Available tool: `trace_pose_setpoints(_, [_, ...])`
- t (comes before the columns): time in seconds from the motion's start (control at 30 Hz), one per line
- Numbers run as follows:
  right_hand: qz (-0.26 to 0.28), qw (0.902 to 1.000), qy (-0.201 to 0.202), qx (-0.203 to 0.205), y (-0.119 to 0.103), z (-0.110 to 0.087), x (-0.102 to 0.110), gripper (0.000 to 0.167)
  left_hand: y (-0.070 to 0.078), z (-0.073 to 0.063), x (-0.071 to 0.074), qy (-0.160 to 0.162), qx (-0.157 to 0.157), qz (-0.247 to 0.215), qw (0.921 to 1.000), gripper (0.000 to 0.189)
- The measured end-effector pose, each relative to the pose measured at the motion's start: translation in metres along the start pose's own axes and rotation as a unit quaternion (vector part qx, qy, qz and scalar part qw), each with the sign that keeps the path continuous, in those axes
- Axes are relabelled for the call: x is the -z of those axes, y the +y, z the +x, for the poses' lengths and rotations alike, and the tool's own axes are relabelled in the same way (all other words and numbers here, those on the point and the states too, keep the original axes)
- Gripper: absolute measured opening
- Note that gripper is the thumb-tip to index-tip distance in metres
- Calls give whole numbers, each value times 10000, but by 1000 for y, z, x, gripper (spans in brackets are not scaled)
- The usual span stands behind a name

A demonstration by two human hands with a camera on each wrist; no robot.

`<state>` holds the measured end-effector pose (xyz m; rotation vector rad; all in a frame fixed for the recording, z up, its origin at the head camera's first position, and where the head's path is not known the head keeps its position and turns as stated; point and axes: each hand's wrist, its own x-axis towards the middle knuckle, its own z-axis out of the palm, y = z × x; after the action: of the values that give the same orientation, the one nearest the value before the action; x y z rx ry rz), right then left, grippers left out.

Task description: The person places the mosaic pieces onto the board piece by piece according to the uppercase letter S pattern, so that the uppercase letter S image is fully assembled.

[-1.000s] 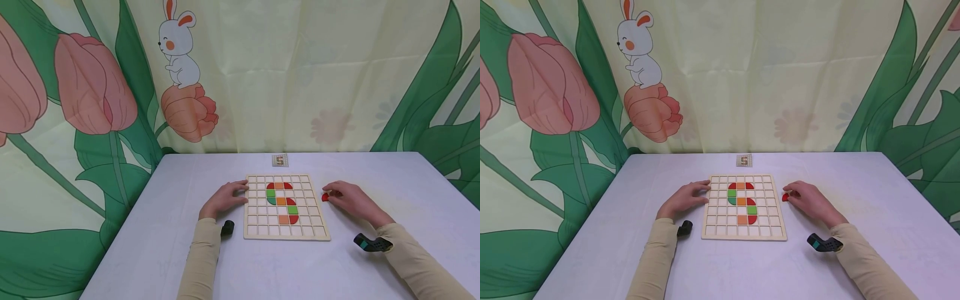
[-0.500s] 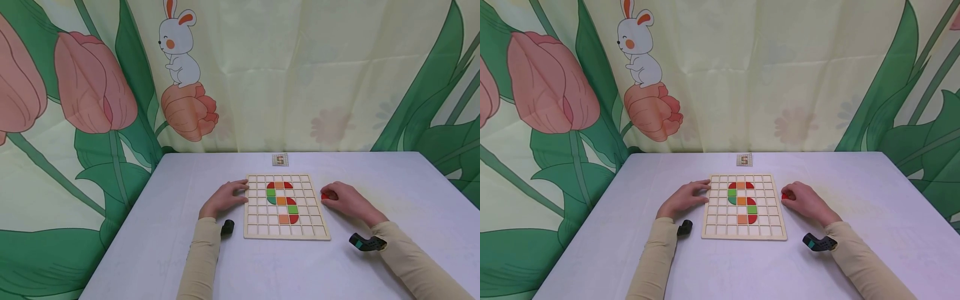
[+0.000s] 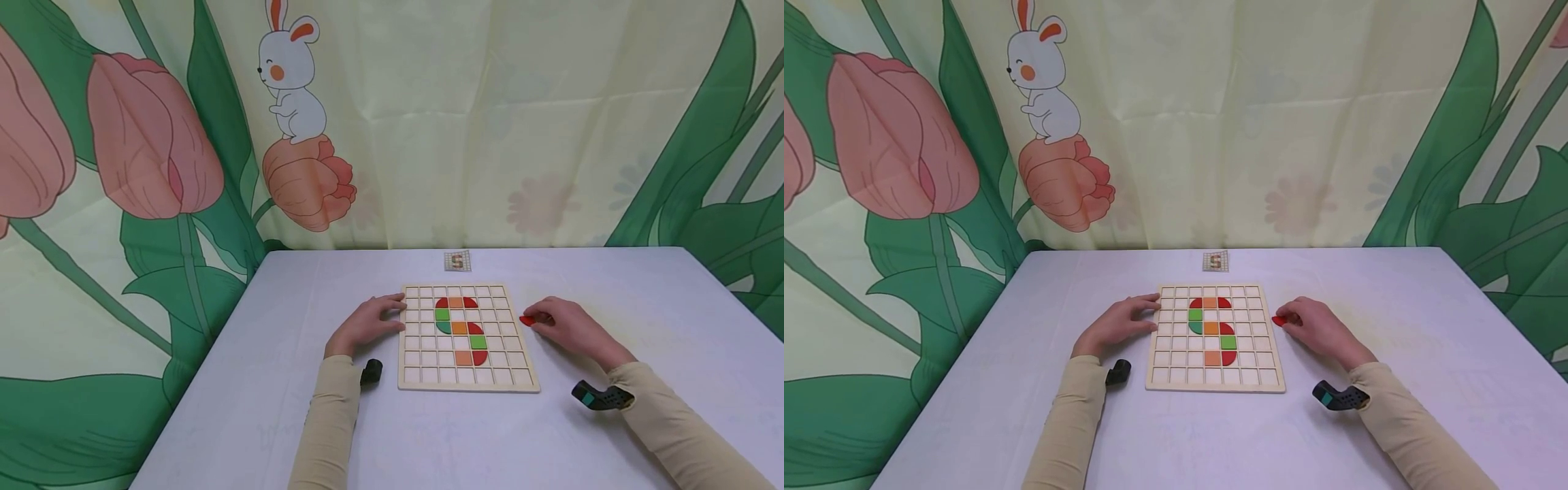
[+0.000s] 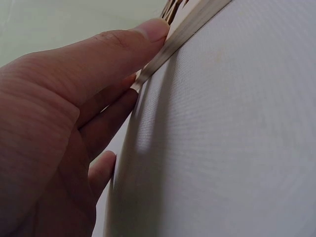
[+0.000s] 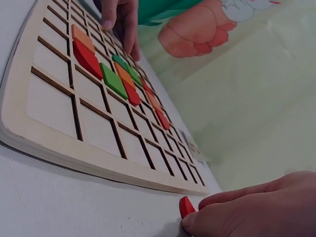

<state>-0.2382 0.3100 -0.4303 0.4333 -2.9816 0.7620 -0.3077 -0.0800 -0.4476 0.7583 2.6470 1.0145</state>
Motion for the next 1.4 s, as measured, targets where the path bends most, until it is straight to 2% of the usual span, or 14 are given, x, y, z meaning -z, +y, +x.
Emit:
trace_pose_setpoints(0.43, [24,9997,224,92,-4,-2,3,28,-1,0,-2,22,-2,43,10000,47])
trace_pose_setpoints(0.7, [221,9973,524,463,-25,3,5,28,-1,-1,-2,3,33,51,10000,48])
trace_pose_setpoints(0.87, [426,9963,368,652,-54,7,2,27,1,-1,0,7,40,24,10000,48])
trace_pose_setpoints(1.03, [592,9948,-75,827,-81,9,-10,28,2,-1,0,4,34,19,10000,48])
trace_pose_setpoints(1.13, [543,9921,-291,1091,-94,11,-20,26,3,-1,1,10,32,-15,10000,48])
trace_pose_setpoints(1.3, [295,9858,-402,1602,-110,15,-36,15,3,-1,1,28,-1,-26,10000,47])
trace_pose_setpoints(1.4, [216,9835,-495,1728,-117,16,-43,12,3,-1,1,29,-16,-7,10000,47])
